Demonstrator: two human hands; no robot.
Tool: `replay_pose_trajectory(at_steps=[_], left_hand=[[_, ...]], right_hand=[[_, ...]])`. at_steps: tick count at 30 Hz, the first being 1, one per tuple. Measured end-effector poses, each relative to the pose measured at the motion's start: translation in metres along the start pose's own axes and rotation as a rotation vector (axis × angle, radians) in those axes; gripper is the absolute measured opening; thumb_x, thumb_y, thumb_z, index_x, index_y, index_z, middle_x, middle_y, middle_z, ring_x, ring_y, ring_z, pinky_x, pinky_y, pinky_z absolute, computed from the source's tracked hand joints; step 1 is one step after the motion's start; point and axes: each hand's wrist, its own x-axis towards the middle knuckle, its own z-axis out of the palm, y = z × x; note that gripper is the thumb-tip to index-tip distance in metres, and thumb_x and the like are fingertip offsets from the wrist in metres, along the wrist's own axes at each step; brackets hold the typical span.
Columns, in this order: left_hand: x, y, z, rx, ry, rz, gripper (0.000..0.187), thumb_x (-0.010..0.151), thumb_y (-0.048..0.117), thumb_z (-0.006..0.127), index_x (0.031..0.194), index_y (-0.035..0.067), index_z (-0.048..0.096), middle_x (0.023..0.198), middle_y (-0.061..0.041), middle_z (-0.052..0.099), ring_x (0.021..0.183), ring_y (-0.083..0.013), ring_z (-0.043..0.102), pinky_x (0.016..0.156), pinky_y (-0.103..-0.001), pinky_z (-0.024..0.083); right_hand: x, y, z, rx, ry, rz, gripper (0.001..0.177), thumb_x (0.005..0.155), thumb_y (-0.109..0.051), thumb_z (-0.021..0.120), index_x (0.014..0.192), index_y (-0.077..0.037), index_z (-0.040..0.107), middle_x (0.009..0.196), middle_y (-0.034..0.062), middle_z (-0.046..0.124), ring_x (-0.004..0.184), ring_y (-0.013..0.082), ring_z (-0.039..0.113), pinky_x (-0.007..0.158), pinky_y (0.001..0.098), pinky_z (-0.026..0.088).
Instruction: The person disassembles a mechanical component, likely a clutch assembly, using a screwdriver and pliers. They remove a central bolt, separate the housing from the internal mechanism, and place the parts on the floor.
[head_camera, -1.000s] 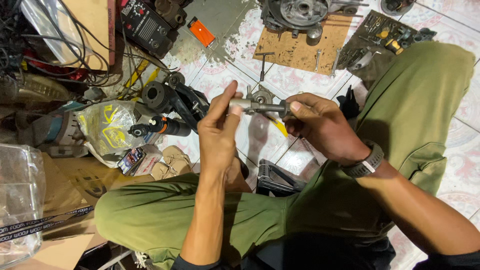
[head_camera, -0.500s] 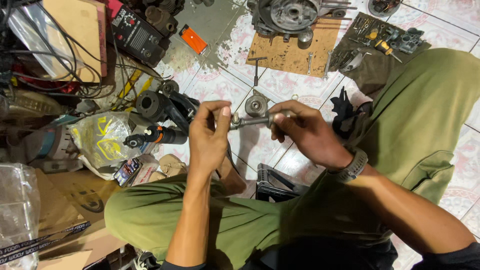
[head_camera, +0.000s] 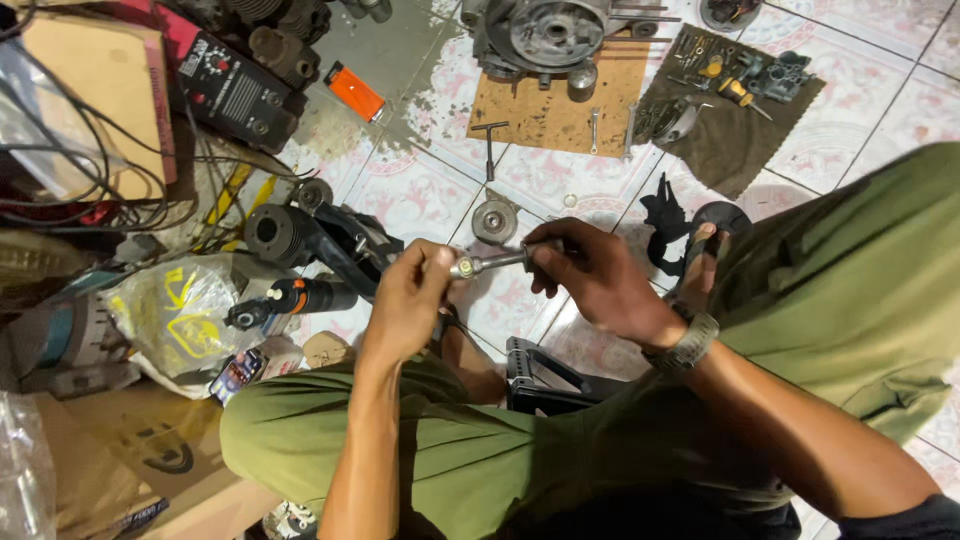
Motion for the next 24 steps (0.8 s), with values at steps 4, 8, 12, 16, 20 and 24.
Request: replay_pose_trajectory(at_steps=[4, 8, 12, 16, 20, 24], left_hand=[[0.01, -0.044, 0.014, -0.413, -0.082, 0.101, 0.048, 0.092, 0.032, 0.053, 0.129, 0.002, 0.046, 0.098, -0.012, 0.061, 0.082, -0.0153, 0.052, 0.075, -0.029, 0.047], [0.01, -0.008, 0.025, -0.112, -0.12, -0.149, 0.058, 0.098, 0.034, 0.035, 0.055, 0.008, 0.064, 0.04, -0.008, 0.053, 0.041, -0.0163, 0.048, 0.045, -0.027, 0.041], [0.009, -0.014, 0.025, -0.287, -0.163, 0.04, 0.041, 0.089, 0.029, 0.053, 0.117, 0.0, 0.055, 0.083, -0.016, 0.057, 0.069, -0.0205, 0.055, 0.066, -0.032, 0.046], [0.01, 0.0, 0.029, 0.057, -0.175, -0.197, 0.067, 0.097, 0.049, 0.02, 0.078, 0.004, 0.065, 0.053, -0.014, 0.062, 0.056, -0.0259, 0.06, 0.057, -0.034, 0.047], [0.008, -0.025, 0.039, 0.042, -0.043, -0.086, 0.027, 0.093, 0.024, 0.054, 0.083, 0.004, 0.068, 0.055, -0.013, 0.058, 0.052, -0.0229, 0.056, 0.051, -0.031, 0.044], [0.0, -0.012, 0.033, -0.023, -0.118, -0.146, 0.044, 0.094, 0.038, 0.04, 0.086, 0.004, 0.064, 0.067, -0.015, 0.064, 0.061, -0.024, 0.058, 0.059, -0.035, 0.048]], right_hand=[[-0.004, 0.016, -0.007, 0.002, 0.066, 0.052, 0.021, 0.092, -0.005, 0.053, 0.107, 0.008, 0.058, 0.067, 0.0185, 0.063, 0.06, 0.022, 0.063, 0.06, 0.0327, 0.053], [-0.006, 0.02, -0.015, -0.099, 0.085, 0.128, 0.022, 0.09, -0.007, 0.054, 0.107, 0.005, 0.061, 0.066, 0.0184, 0.063, 0.059, 0.0208, 0.064, 0.061, 0.0347, 0.053], [-0.008, 0.029, -0.025, -0.286, 0.089, 0.186, 0.028, 0.09, -0.02, 0.057, 0.112, -0.005, 0.064, 0.096, 0.0189, 0.067, 0.085, 0.0248, 0.065, 0.08, 0.0404, 0.049], [-0.015, 0.049, -0.029, -0.091, 0.008, 0.121, 0.03, 0.09, -0.015, 0.055, 0.113, 0.004, 0.059, 0.093, 0.021, 0.064, 0.066, 0.0223, 0.063, 0.064, 0.036, 0.055], [-0.019, 0.059, -0.028, -0.076, -0.006, 0.074, 0.029, 0.091, -0.011, 0.052, 0.113, 0.006, 0.058, 0.089, 0.0217, 0.063, 0.064, 0.0248, 0.066, 0.061, 0.0363, 0.056], [-0.017, 0.053, -0.026, -0.075, 0.015, 0.134, 0.034, 0.091, -0.021, 0.054, 0.113, 0.005, 0.057, 0.074, 0.0182, 0.064, 0.059, 0.022, 0.063, 0.064, 0.035, 0.053]])
